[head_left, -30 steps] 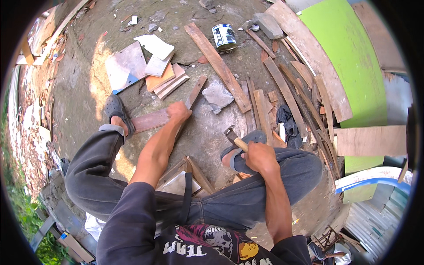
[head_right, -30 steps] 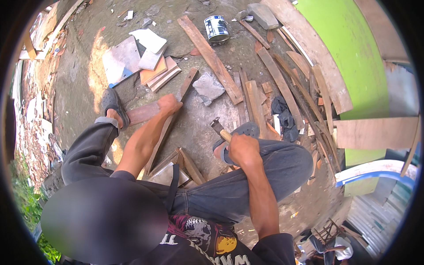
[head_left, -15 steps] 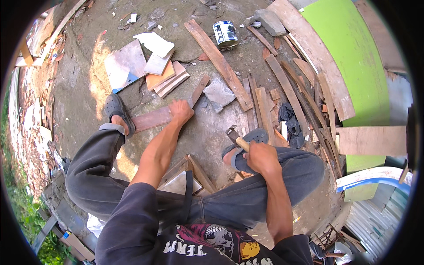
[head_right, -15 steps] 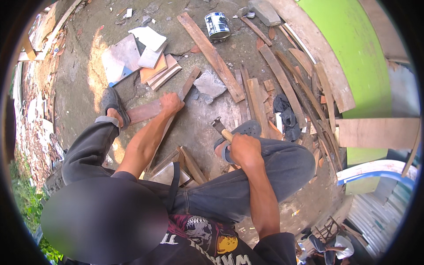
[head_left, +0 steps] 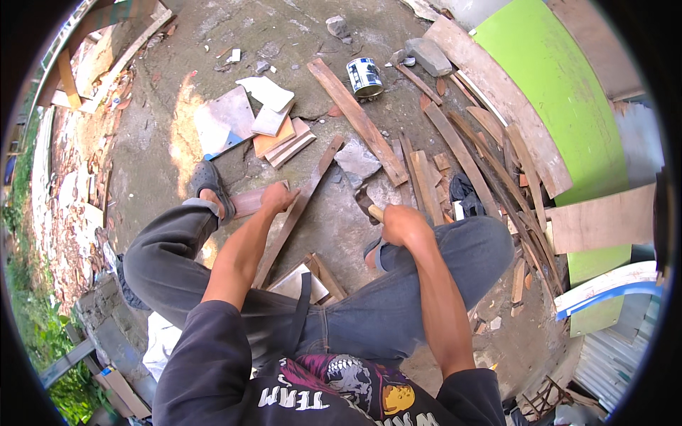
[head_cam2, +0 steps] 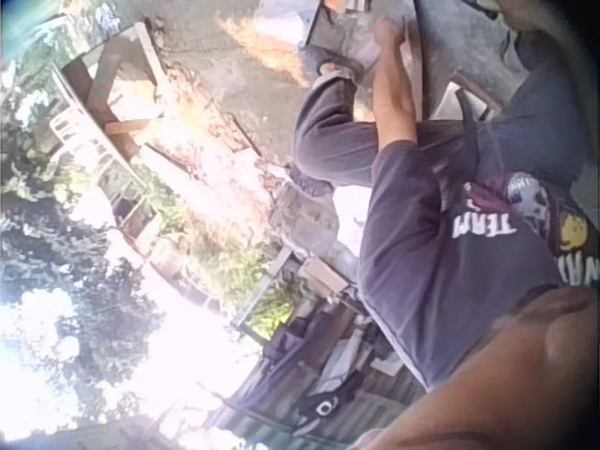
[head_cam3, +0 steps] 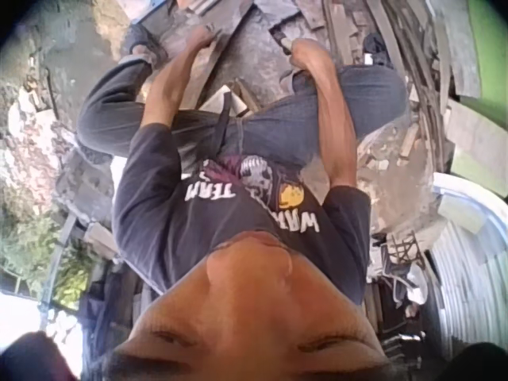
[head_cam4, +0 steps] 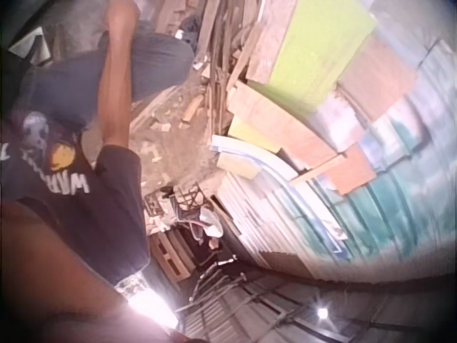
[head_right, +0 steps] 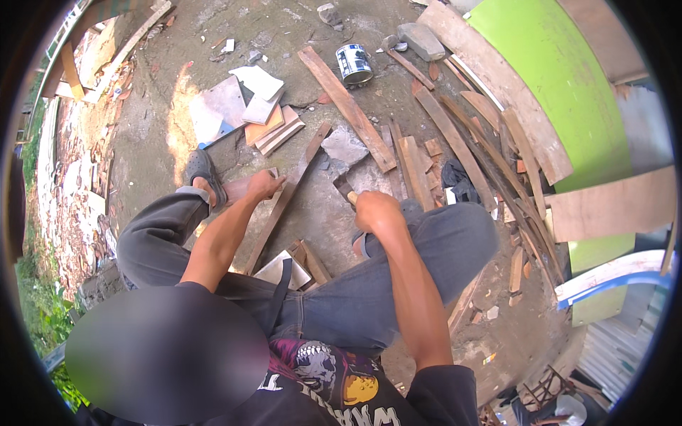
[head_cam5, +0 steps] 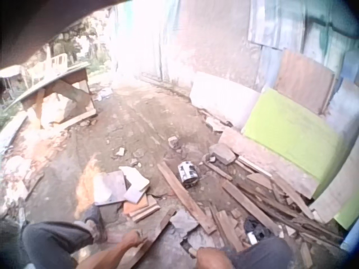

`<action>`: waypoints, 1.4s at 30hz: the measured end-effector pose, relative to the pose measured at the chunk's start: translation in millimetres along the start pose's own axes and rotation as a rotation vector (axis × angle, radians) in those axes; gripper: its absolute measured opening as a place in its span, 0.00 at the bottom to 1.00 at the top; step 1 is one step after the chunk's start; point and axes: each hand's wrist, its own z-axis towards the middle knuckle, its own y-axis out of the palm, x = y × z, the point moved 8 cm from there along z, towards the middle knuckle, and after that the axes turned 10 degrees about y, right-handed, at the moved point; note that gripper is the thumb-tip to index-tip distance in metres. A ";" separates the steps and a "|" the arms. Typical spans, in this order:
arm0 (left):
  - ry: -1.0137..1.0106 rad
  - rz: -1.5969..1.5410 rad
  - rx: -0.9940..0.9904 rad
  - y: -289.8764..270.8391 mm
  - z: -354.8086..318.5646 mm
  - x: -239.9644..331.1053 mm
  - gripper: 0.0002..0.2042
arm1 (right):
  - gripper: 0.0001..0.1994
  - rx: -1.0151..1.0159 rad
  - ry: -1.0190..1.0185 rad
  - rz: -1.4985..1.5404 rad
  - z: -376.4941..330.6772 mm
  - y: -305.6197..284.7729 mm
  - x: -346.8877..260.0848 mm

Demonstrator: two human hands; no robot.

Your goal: The person sits on the ground and uses a hammer to repeatedly strike a piece of wood, breaking it into smaller pieces. The person picks up the wood, positions it, and strikes it multiple times to split it.

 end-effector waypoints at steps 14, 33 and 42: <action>0.064 -0.092 0.064 -42.0 -45.4 80.4 0.28 | 0.11 -0.356 0.167 0.618 86.8 81.7 -7.0; 0.249 0.301 -0.082 52.9 18.3 43.0 0.41 | 0.08 -0.258 0.114 0.948 154.5 -20.8 -38.7; 0.145 0.047 -0.185 17.7 11.0 49.3 0.39 | 0.09 -0.711 0.360 1.024 259.8 -18.8 -56.4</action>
